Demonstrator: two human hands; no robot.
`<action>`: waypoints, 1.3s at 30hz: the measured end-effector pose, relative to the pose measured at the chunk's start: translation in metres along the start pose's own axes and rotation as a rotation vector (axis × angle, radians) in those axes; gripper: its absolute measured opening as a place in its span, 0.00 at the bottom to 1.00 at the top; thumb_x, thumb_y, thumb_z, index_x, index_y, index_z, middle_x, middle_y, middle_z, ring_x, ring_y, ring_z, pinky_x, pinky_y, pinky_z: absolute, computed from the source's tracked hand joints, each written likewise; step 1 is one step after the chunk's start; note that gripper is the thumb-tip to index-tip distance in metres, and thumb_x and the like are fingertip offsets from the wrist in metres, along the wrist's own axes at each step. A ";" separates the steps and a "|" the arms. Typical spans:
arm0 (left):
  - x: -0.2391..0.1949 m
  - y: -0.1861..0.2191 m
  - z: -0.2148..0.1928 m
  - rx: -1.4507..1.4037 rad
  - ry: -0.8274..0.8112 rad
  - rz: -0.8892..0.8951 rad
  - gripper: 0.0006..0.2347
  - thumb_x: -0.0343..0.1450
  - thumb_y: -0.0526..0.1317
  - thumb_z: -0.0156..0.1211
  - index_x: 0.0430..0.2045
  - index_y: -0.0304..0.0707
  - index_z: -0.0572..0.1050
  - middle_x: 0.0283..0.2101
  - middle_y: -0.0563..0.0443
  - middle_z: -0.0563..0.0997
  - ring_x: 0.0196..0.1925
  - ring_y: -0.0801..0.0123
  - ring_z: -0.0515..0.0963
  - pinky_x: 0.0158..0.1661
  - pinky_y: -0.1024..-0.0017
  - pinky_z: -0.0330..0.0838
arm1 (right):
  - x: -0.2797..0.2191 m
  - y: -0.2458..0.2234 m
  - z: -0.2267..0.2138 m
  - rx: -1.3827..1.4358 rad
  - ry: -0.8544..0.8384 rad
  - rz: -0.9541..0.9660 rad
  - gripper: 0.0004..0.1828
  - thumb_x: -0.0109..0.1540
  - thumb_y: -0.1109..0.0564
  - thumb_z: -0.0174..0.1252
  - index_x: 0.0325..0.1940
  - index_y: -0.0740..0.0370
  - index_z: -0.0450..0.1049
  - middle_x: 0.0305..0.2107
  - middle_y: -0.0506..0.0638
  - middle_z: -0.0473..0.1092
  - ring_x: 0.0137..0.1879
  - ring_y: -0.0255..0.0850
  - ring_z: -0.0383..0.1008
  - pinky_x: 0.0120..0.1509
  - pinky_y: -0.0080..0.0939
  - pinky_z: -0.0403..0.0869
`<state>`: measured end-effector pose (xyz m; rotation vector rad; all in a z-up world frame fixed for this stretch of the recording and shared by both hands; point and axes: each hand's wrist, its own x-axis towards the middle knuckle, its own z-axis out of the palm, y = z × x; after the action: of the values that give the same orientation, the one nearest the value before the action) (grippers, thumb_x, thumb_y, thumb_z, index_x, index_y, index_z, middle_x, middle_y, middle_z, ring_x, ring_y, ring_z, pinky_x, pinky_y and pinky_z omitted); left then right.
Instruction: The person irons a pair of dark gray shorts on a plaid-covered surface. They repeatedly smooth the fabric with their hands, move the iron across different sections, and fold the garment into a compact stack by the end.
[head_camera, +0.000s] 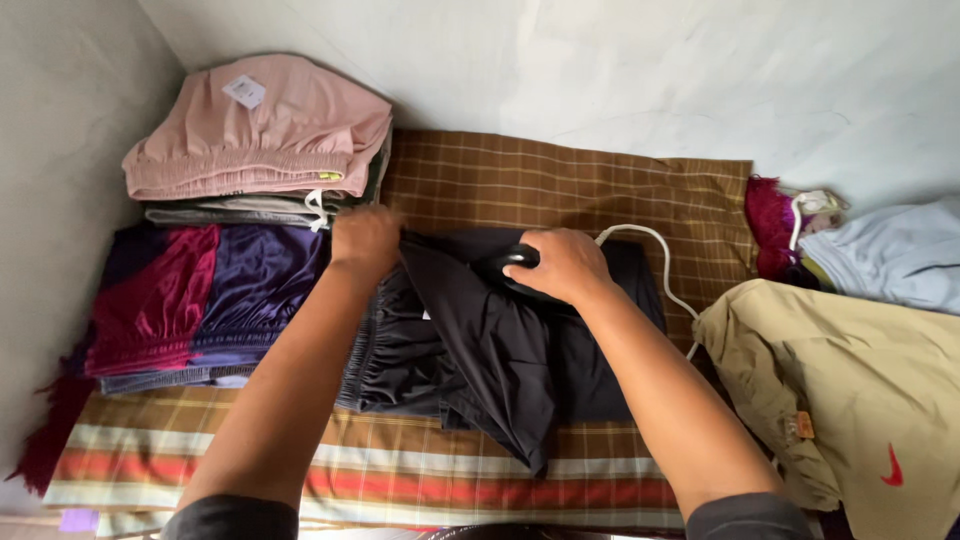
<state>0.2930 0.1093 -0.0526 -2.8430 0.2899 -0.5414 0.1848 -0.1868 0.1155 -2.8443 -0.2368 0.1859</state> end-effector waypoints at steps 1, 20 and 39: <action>-0.002 -0.004 -0.012 0.001 -0.001 -0.003 0.03 0.65 0.41 0.56 0.24 0.52 0.78 0.24 0.55 0.80 0.30 0.60 0.82 0.30 0.59 0.66 | 0.005 -0.003 0.003 -0.001 -0.001 -0.003 0.19 0.53 0.35 0.62 0.34 0.49 0.78 0.28 0.51 0.77 0.44 0.53 0.79 0.47 0.48 0.75; -0.065 -0.008 -0.062 -0.502 0.093 -0.075 0.03 0.61 0.44 0.62 0.23 0.64 0.81 0.33 0.65 0.82 0.42 0.67 0.82 0.44 0.66 0.78 | 0.058 -0.054 0.030 -0.052 0.052 -0.076 0.21 0.56 0.36 0.62 0.37 0.54 0.77 0.30 0.54 0.76 0.46 0.54 0.79 0.48 0.50 0.75; -0.104 0.043 -0.125 -1.063 0.019 -0.185 0.27 0.69 0.31 0.52 0.67 0.30 0.61 0.66 0.27 0.69 0.69 0.37 0.67 0.66 0.46 0.62 | 0.092 -0.087 0.043 -0.096 -0.032 -0.116 0.27 0.60 0.33 0.57 0.51 0.54 0.78 0.41 0.53 0.78 0.54 0.52 0.78 0.53 0.52 0.76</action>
<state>0.1437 0.0690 0.0146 -3.9233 0.4094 -0.5559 0.2560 -0.0764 0.0898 -2.9134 -0.4268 0.2016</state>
